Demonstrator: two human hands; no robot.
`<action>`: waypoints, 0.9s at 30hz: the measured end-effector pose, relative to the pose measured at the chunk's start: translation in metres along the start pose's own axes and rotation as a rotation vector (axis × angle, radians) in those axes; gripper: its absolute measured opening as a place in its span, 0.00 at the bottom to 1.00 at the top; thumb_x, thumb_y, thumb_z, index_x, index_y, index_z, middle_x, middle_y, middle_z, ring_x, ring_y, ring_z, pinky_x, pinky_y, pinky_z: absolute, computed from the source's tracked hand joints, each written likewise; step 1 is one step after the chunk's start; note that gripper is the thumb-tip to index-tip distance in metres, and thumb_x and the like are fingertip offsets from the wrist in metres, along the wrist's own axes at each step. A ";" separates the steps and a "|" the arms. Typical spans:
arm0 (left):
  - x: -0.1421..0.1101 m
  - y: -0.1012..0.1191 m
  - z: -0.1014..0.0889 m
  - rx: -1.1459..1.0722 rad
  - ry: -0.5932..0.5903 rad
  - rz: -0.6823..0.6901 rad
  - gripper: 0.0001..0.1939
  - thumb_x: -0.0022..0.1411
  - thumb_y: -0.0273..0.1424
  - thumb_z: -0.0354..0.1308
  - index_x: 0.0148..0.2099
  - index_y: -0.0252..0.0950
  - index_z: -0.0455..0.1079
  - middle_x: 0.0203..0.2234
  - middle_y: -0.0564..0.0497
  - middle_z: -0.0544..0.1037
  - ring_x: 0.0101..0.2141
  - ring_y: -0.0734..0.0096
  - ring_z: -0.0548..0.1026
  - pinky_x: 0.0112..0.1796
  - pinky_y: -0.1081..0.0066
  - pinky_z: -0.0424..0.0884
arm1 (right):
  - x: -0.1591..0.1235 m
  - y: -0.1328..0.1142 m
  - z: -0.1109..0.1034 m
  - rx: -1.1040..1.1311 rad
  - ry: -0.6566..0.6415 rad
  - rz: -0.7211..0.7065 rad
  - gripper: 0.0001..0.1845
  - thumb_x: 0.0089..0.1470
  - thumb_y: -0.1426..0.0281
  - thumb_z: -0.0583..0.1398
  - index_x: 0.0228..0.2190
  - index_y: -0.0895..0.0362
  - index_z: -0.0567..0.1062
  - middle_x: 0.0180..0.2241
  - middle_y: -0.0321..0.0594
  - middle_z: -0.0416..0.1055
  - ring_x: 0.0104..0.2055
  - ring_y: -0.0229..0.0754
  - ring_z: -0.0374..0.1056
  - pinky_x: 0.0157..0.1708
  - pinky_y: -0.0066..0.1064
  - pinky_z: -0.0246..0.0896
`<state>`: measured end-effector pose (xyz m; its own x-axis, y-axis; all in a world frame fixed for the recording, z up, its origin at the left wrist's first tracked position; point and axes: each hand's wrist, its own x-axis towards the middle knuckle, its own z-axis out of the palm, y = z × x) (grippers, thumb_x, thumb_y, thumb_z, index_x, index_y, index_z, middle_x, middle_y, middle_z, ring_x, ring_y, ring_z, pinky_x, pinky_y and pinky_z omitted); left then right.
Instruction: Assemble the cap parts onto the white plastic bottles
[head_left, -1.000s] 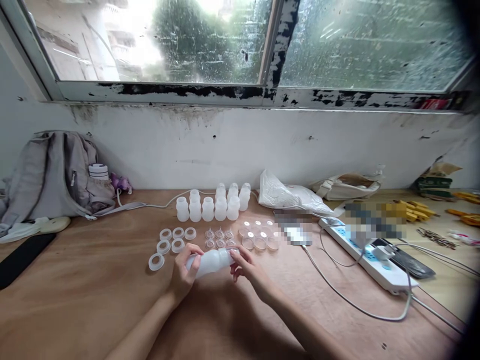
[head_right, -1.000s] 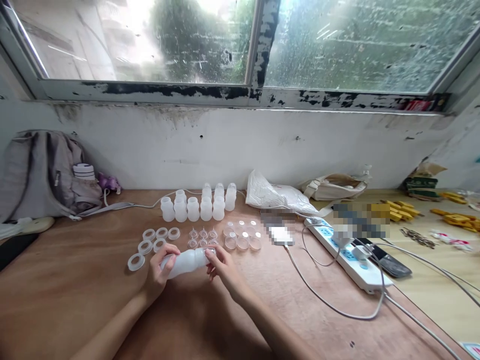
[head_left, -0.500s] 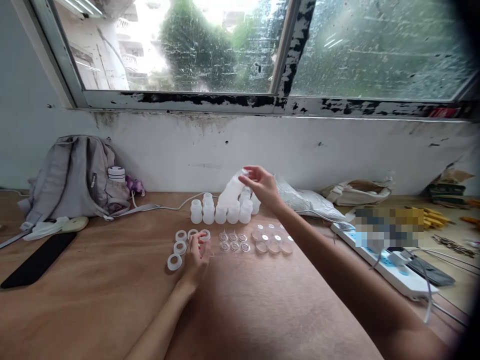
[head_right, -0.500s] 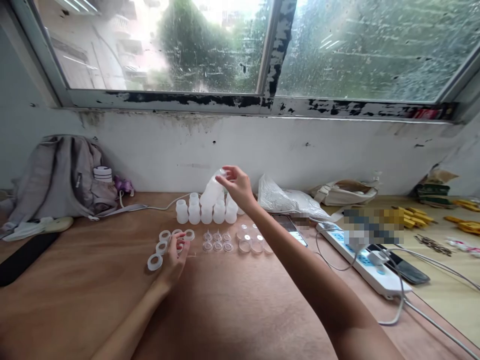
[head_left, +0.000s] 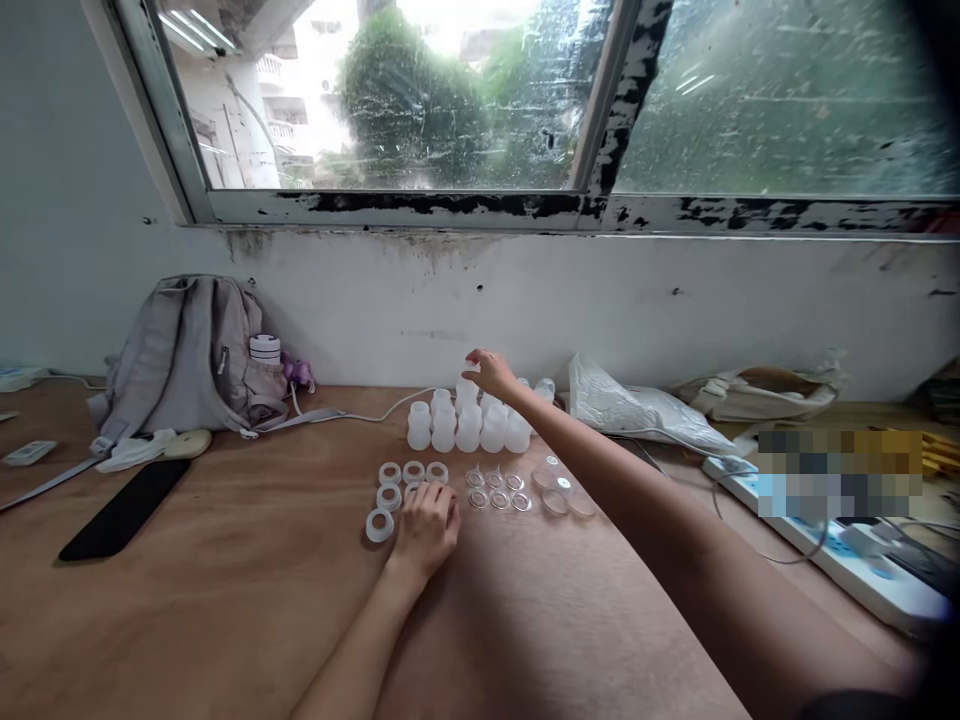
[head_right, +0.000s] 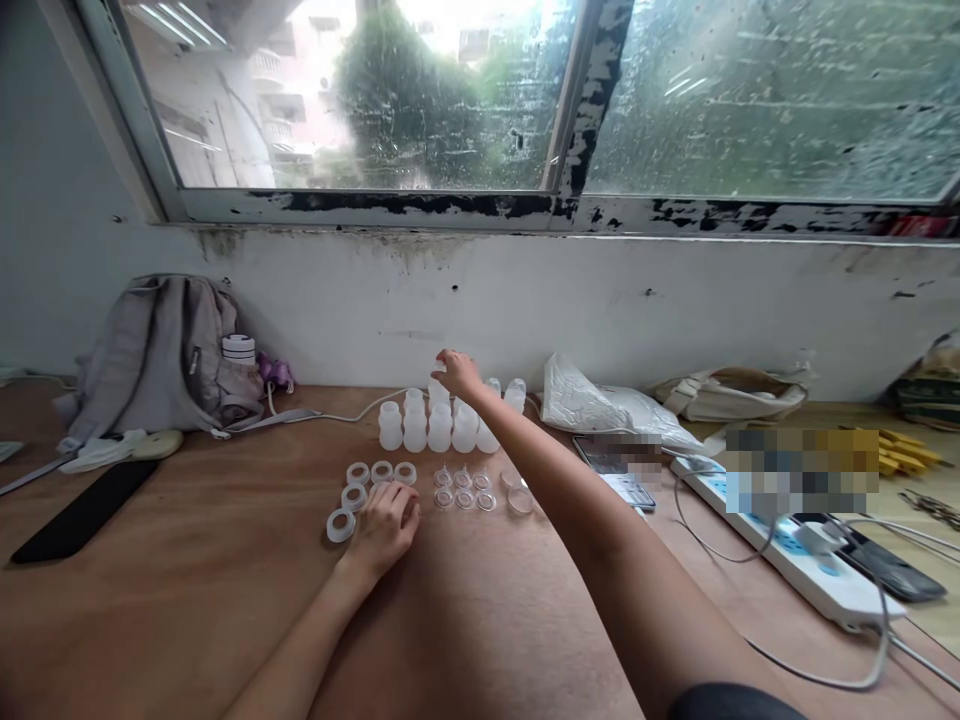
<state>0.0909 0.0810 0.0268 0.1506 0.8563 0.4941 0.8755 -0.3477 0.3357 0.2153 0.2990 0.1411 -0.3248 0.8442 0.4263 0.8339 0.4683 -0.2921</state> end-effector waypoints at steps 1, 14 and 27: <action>0.000 0.000 0.000 0.003 -0.003 -0.002 0.06 0.56 0.25 0.48 0.36 0.36 0.65 0.32 0.48 0.71 0.35 0.65 0.67 0.36 0.66 0.64 | -0.002 0.003 0.004 -0.018 -0.019 0.007 0.14 0.46 0.70 0.59 0.38 0.59 0.68 0.38 0.46 0.69 0.43 0.48 0.61 0.40 0.37 0.53; -0.002 0.001 0.007 0.026 -0.046 -0.006 0.07 0.57 0.25 0.47 0.36 0.36 0.65 0.32 0.48 0.70 0.35 0.65 0.66 0.36 0.66 0.63 | -0.014 0.018 0.018 -0.165 -0.123 -0.034 0.14 0.49 0.70 0.56 0.41 0.56 0.68 0.37 0.46 0.71 0.49 0.53 0.55 0.42 0.44 0.47; -0.003 0.003 0.009 0.058 -0.084 0.006 0.07 0.56 0.24 0.47 0.35 0.35 0.66 0.32 0.47 0.71 0.35 0.63 0.66 0.36 0.65 0.63 | -0.100 0.001 -0.004 -0.008 0.065 -0.180 0.13 0.55 0.70 0.49 0.41 0.57 0.68 0.39 0.45 0.69 0.42 0.45 0.62 0.39 0.33 0.54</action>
<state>0.0970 0.0812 0.0188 0.1916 0.8841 0.4263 0.8991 -0.3322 0.2849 0.2501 0.2140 0.1013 -0.4398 0.7281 0.5257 0.7684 0.6081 -0.1995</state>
